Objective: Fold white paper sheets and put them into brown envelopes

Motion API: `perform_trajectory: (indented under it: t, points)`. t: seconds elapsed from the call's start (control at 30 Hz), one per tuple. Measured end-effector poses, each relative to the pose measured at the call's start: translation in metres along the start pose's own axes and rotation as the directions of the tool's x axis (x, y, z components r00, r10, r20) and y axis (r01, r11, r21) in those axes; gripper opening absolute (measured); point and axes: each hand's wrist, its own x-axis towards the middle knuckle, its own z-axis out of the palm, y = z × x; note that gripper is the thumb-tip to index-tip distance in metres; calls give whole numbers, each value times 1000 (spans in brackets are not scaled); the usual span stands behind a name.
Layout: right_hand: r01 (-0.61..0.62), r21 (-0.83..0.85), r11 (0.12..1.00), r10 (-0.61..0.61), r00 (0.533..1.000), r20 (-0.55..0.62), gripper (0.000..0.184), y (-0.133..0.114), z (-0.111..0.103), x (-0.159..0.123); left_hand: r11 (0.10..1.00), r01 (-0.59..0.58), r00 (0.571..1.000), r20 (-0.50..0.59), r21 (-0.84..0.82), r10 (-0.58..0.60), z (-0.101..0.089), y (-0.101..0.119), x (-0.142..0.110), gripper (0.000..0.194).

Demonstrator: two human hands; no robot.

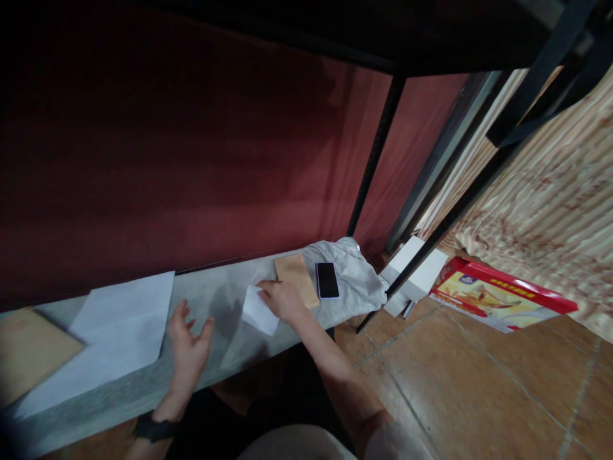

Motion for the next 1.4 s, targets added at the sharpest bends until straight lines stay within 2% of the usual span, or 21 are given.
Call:
perform_trajectory:
  t: [0.03,0.07,0.13,0.17,0.23,0.3,0.4,0.5,0.6,0.67,0.73,0.8,0.9,1.03,1.1,1.17,1.23,1.33,1.4]
  points:
    - [85,-162,983,-78,996,49,24,-9,-3,1,981,-184,978,114,70,175,-2,9,2,63]
    - [191,-280,941,-160,979,129,28,-19,-5,2,933,-342,923,230,114,310,-4,18,4,58]
    - [269,-324,907,-215,957,195,27,-36,-4,2,817,-552,799,390,170,458,-6,33,8,47]
    - [300,-346,889,-229,945,232,26,-43,-3,2,772,-603,763,428,202,485,-7,37,10,42]
    - [339,-382,860,-235,926,294,25,-51,0,0,722,-643,737,461,254,494,-10,41,13,38]
    - [374,-406,834,-241,909,340,24,-52,0,-2,715,-655,716,505,244,483,-12,41,13,40]
    - [410,-383,828,-273,891,363,22,-50,-5,-5,751,-638,686,570,173,452,-14,37,12,43]
    - [405,-326,854,-293,893,341,21,-50,-12,-4,805,-571,714,580,158,392,-12,32,11,35]
    - [290,-177,941,-247,942,229,21,-45,-16,-3,881,-461,749,580,110,320,-13,26,15,34]
    - [185,25,982,-187,976,110,29,-36,-16,-3,939,-333,827,505,83,248,-16,20,19,34]
    - [124,234,964,-127,992,-4,39,-22,-14,-6,987,-154,913,387,40,126,-19,14,23,35]
    - [126,353,927,-101,991,-88,43,-7,-9,-11,998,32,954,301,-55,-14,-22,8,26,37]
    - [113,457,882,-30,982,-186,37,15,6,-20,956,181,954,279,-231,-114,-21,0,23,35]
    - [25,584,812,70,988,-139,37,33,37,-32,896,289,921,353,-336,-165,-14,-18,12,30]
    - [-13,578,816,88,991,-102,39,39,55,-38,875,341,900,388,-344,-199,-9,-32,6,29]
    - [-52,523,851,109,991,-78,43,43,73,-44,878,358,880,430,-318,-202,-5,-48,2,26]
    - [-79,446,892,125,989,-74,48,46,88,-50,915,311,868,470,-257,-163,-3,-64,-1,22]
    - [-65,322,945,89,994,-62,47,47,104,-58,988,95,875,484,-125,-23,-6,-84,-5,20]
    - [-43,236,971,52,998,-34,44,47,110,-62,998,-60,877,476,-25,65,-10,-94,-7,24]
